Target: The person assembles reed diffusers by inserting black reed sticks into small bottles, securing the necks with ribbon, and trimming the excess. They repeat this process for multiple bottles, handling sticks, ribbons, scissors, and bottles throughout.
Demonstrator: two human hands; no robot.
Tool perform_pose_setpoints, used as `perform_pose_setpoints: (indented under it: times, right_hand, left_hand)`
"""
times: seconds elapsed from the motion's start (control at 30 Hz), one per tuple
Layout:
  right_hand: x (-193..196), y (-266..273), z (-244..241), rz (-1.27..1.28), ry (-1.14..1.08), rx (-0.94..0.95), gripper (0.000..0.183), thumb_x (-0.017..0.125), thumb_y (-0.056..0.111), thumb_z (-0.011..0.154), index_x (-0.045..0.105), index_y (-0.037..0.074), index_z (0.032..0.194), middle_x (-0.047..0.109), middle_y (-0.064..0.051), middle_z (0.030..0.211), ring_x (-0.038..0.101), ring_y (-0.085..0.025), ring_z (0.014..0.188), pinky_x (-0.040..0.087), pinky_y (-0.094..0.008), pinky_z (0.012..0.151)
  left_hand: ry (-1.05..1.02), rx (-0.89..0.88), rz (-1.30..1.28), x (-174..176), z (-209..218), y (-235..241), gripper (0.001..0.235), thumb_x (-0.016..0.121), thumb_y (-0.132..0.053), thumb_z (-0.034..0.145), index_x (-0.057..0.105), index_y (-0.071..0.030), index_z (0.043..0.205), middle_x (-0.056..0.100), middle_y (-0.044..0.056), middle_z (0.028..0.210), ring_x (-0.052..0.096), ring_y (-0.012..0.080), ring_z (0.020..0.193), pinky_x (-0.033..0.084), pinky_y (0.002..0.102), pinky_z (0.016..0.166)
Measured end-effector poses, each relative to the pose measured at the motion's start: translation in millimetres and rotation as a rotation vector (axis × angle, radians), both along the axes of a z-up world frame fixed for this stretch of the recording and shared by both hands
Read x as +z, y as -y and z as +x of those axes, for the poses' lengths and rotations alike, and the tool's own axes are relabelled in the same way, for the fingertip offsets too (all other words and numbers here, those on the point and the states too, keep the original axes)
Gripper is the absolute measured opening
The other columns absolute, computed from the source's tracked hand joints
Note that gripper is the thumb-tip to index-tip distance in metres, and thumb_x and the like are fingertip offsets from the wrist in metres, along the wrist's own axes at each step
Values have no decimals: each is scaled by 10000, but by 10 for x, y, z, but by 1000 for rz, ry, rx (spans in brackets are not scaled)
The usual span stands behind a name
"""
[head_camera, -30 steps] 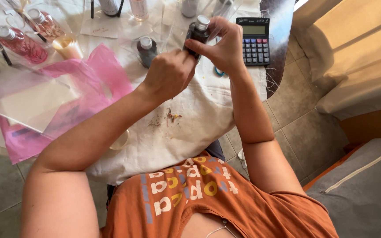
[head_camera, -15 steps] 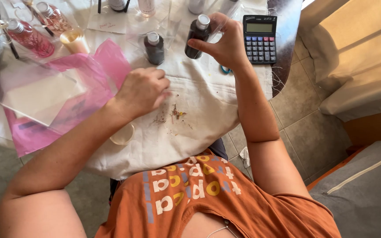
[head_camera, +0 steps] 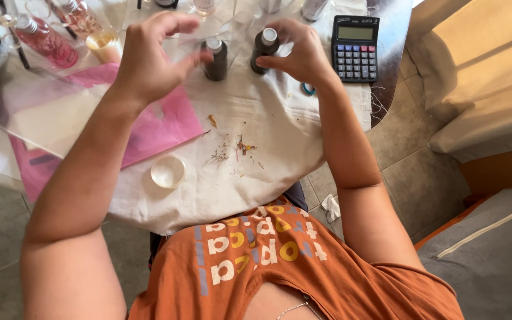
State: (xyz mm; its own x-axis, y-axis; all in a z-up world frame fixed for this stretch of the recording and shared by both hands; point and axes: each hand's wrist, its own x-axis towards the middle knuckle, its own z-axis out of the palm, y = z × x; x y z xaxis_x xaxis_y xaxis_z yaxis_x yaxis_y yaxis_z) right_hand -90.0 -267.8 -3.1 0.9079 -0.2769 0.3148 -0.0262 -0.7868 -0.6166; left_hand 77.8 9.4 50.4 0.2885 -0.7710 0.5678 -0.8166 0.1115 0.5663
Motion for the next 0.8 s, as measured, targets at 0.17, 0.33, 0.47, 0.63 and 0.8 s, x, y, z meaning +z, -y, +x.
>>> perform_pose_setpoints:
  times: [0.17,0.33,0.47,0.63,0.8]
  right_hand:
    - [58,41,-40,172,180,186,503,900,162,919,594,25,1294,696,-153,1157,700,-235,1039,615,-334,928]
    - [-31,3,37,55,82,125,584,974,100,805,633,38,1275,706,-128,1158,674,-225,969,578,-324,855]
    - [85,68,-46,229,172,182,423,908,16,883,660,26,1225,685,-113,1119,683,-196,986,626,-297,836]
    - [799,-212,-450,415,246,317,437,838,34,938,531,10,1248,649,-175,1183,699,-283,1085,620,-352,913]
    - [1097,-516,-597,531,421,340,390,833,79,936,571,0,1215,647,-131,1185,662,-232,1102,591,-348,988]
  left_hand:
    - [-73,65,-230,-6,52,32,102,804,1,1090,767,64,1020,773,172,938,743,237,839,620,333,769]
    - [158,252,-404,133,-240,-92,177,679,-91,1135,660,27,1003,651,153,899,604,256,779,526,368,700]
    - [34,-35,-254,118,-738,-154,187,707,-51,1056,681,-14,874,610,90,759,547,230,679,466,373,662]
    - [-588,-33,598,-40,-978,219,619,852,-333,790,635,-31,1285,728,148,1166,735,222,1000,627,323,862]
    - [-1457,-403,-9,-242,-1055,549,584,874,19,735,666,15,1281,779,110,1070,751,170,985,632,284,923]
